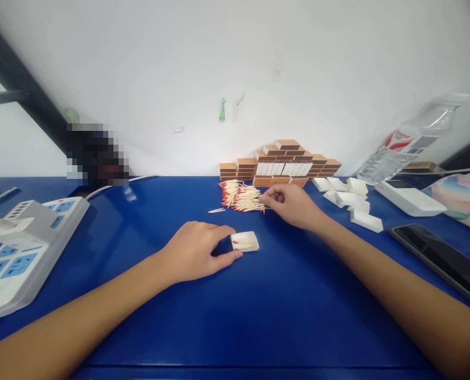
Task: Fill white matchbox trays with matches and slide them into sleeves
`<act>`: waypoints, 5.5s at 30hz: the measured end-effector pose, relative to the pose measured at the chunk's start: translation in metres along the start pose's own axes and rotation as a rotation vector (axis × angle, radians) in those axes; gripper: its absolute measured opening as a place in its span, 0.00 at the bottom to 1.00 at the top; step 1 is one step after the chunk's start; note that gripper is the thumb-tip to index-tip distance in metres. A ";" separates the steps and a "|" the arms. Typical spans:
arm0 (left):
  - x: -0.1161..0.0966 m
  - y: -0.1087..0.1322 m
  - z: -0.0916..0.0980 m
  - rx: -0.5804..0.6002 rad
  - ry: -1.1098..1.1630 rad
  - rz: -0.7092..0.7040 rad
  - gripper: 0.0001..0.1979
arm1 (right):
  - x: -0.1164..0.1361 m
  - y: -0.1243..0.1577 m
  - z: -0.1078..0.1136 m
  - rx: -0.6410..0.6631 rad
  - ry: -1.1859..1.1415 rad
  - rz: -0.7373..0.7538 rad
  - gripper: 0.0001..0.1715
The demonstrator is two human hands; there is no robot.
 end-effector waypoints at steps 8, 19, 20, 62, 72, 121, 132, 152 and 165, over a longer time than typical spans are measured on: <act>0.000 -0.001 0.001 0.003 0.001 -0.006 0.17 | -0.001 0.005 0.012 -0.023 -0.184 -0.077 0.29; 0.007 -0.002 0.009 -0.219 0.128 0.079 0.17 | 0.078 0.048 -0.013 -0.148 -0.536 -0.016 0.22; 0.006 -0.001 0.010 -0.250 0.141 0.066 0.17 | 0.082 0.050 -0.015 -0.168 -0.506 0.010 0.20; 0.002 0.001 0.000 0.036 -0.021 0.015 0.20 | 0.047 0.036 -0.013 -0.007 0.186 0.468 0.05; 0.005 0.000 0.004 -0.048 -0.003 -0.014 0.17 | 0.034 0.032 -0.005 -0.033 0.185 0.463 0.03; 0.012 -0.004 0.006 -0.004 -0.064 0.046 0.18 | 0.087 0.052 -0.014 0.163 0.095 0.469 0.05; 0.000 0.001 0.001 0.070 -0.010 -0.054 0.17 | 0.100 -0.006 -0.033 0.232 0.109 0.468 0.06; 0.012 -0.003 0.007 -0.011 -0.049 0.027 0.16 | 0.102 0.000 -0.024 0.234 0.328 0.509 0.09; 0.003 0.000 0.003 0.056 0.000 -0.037 0.16 | 0.126 -0.022 -0.045 0.348 0.208 0.450 0.04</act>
Point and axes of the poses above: each hand's wrist, its own y-axis away from the middle knuckle, its own z-axis out of the back of the hand, x = y × z, the point moved 6 cm from there along -y, towards the middle knuckle, and after that the axes turned 6 degrees about z, right-handed, at the moved point
